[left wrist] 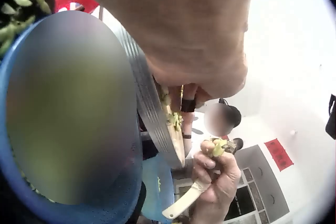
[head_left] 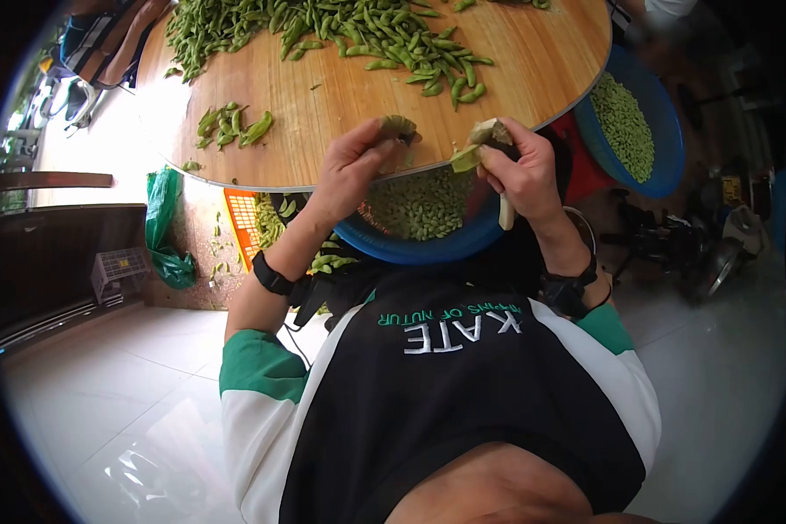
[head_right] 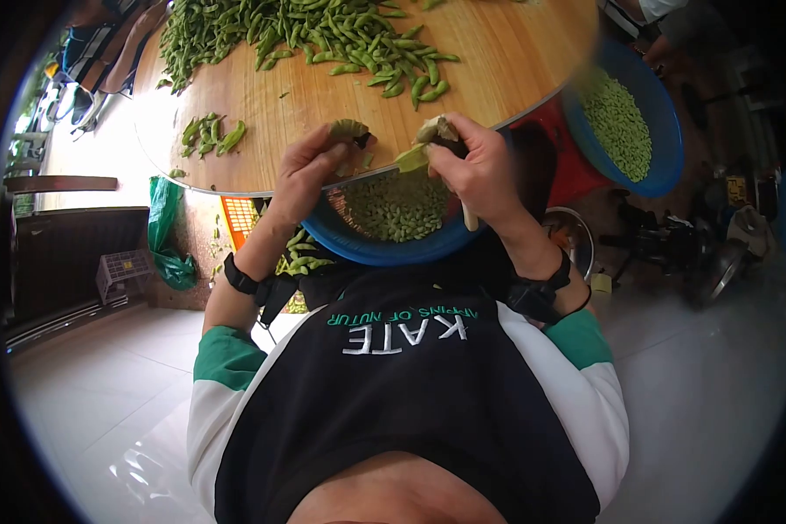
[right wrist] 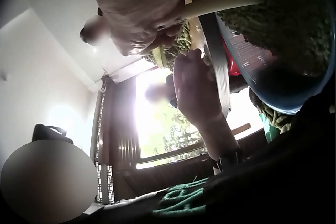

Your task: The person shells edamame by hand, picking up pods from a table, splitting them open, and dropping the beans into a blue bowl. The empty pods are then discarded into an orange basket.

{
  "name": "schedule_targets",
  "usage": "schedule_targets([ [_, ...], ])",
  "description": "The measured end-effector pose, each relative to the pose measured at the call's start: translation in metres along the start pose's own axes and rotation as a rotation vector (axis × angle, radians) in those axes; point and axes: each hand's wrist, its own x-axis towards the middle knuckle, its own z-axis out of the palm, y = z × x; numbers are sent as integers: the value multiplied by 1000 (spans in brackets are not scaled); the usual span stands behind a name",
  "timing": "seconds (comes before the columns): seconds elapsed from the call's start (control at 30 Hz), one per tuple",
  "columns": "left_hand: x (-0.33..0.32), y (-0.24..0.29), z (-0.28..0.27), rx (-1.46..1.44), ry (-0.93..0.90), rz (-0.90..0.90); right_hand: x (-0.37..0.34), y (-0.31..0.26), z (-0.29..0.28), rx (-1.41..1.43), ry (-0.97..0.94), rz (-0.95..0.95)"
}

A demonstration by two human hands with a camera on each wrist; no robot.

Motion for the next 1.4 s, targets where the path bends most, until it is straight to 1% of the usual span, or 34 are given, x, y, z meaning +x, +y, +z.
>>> schedule_targets([
  [0.07,-1,0,4,54,-38,18,1,-4,-1,110,31,60],
  [0.13,-10,6,18,253,-118,85,6,3,-1,132,48,35],
  [0.17,-14,0,21,223,-176,85,8,5,-1,156,64,8],
  [0.2,-17,-1,25,224,-177,87,8,6,-1,156,65,5],
  [0.27,-23,-3,32,-135,-202,12,7,8,-1,147,56,4],
  [0.3,-24,0,34,-137,-109,65,7,7,1,147,56,5],
  [0.33,-23,3,34,-138,-109,65,5,4,4,63,40,-18],
  [0.37,-23,8,32,-69,-59,85,4,3,8,-20,23,-43],
  [0.4,-21,10,31,3,-11,107,2,3,14,-20,22,-46],
  [0.43,-21,7,36,-8,45,141,1,4,23,-45,-33,-75],
  [0.47,-23,9,33,1,38,147,-1,5,30,-70,-84,-107],
  [0.5,-26,13,29,203,70,178,-2,4,35,-153,-96,-113],
  [0.53,-26,20,24,406,102,211,-2,4,39,-149,-87,-124],
  [0.57,-23,29,17,579,135,446,-3,4,43,-61,-129,-76],
  [0.6,-24,38,6,771,228,530,-2,5,44,28,-171,-26],
  [0.63,-22,56,-3,965,302,601,-2,13,38,-4,-237,-41],
  [0.67,-19,65,-20,1105,366,555,-3,14,34,-1,-225,-47],
  [0.73,-7,76,-32,1834,438,546,-7,17,28,-110,-409,-108],
  [0.8,13,67,-29,1539,342,617,-8,20,28,-112,-370,-147],
  [0.83,25,60,-21,1271,201,584,-8,18,27,-45,-348,-52],
  [0.87,35,53,-5,1134,130,560,-9,16,25,22,-324,43],
  [0.9,47,46,13,944,59,467,-11,17,23,17,-315,43],
  [0.93,60,40,28,902,-5,465,-12,20,21,-11,-273,-17],
  [0.97,73,30,37,1010,-48,522,-13,21,18,-42,-233,-79],
  [1.0,84,21,47,1110,-64,513,-15,18,13,-50,-225,-78],
  [1.07,99,7,59,1249,25,601,-20,11,1,99,-191,130],
  [1.1,104,1,59,1243,24,604,-21,11,-4,94,-187,131],
  [1.17,111,-8,55,1155,-18,605,-20,13,-12,342,-81,156],
  [1.2,109,-4,56,1156,-22,604,-17,17,-14,345,-78,157],
  [1.27,95,4,56,905,20,546,-10,24,-17,450,143,151],
  [1.3,88,14,57,908,15,544,-7,22,-16,427,163,95],
  [1.33,78,26,57,564,-36,251,-7,19,-14,431,165,99],
  [1.37,69,32,58,216,-80,-39,-6,15,-12,443,111,94],
  [1.4,63,34,58,218,-77,-43,-5,13,-10,454,56,86],
])
